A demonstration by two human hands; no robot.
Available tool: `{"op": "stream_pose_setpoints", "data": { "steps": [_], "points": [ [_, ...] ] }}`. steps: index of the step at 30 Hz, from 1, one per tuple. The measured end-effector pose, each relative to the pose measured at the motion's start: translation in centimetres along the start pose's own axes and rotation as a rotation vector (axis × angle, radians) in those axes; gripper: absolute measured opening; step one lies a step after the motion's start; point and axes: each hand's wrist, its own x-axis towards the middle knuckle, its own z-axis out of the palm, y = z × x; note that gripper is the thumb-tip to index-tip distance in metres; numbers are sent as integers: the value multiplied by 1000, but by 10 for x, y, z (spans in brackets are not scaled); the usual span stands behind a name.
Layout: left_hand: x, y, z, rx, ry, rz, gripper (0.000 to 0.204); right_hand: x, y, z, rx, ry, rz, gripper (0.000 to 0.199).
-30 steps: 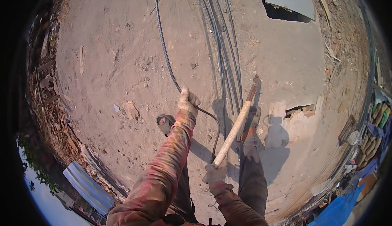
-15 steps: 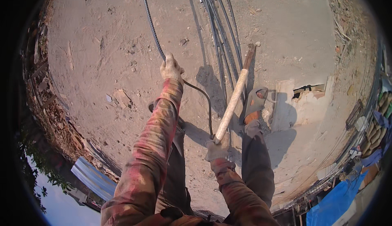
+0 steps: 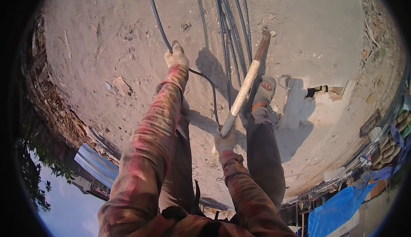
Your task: The person bends long pieces of metal rebar using a long-handled bending tool by hand on a construction site.
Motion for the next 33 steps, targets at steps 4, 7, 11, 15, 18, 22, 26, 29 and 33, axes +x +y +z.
{"op": "stream_pose_setpoints", "data": {
  "steps": [4, 7, 11, 15, 18, 22, 26, 29, 33],
  "points": [
    [6, -1, 7, -175, -15, -20, 45, 4, 6, -17, -68, -42, 9, 62],
    [13, -8, 8, -94, 13, -44, 44, 3, 1, -12, -130, -16, 23, 61],
    [16, -8, 5, -234, -5, -52, 41, -4, -17, 5, -239, 12, -30, 43],
    [11, 3, 0, -142, -89, -101, 40, -13, -41, 9, -102, 27, 36, 41],
    [9, 8, -2, -104, -179, -48, 41, -15, -54, 11, -325, 49, 56, 52],
    [21, -3, -5, -152, -106, -28, 37, -6, -50, 32, -284, 81, 77, 49],
    [45, -20, -8, -115, -56, -77, 36, 4, -18, 66, -98, 112, 20, 51],
    [60, -29, -9, -291, -27, -70, 35, 6, 4, 60, 60, -13, 44, 57],
    [52, -32, -13, -236, -81, 26, 35, 0, 9, 31, -239, 44, 93, 40]
  ]
}}
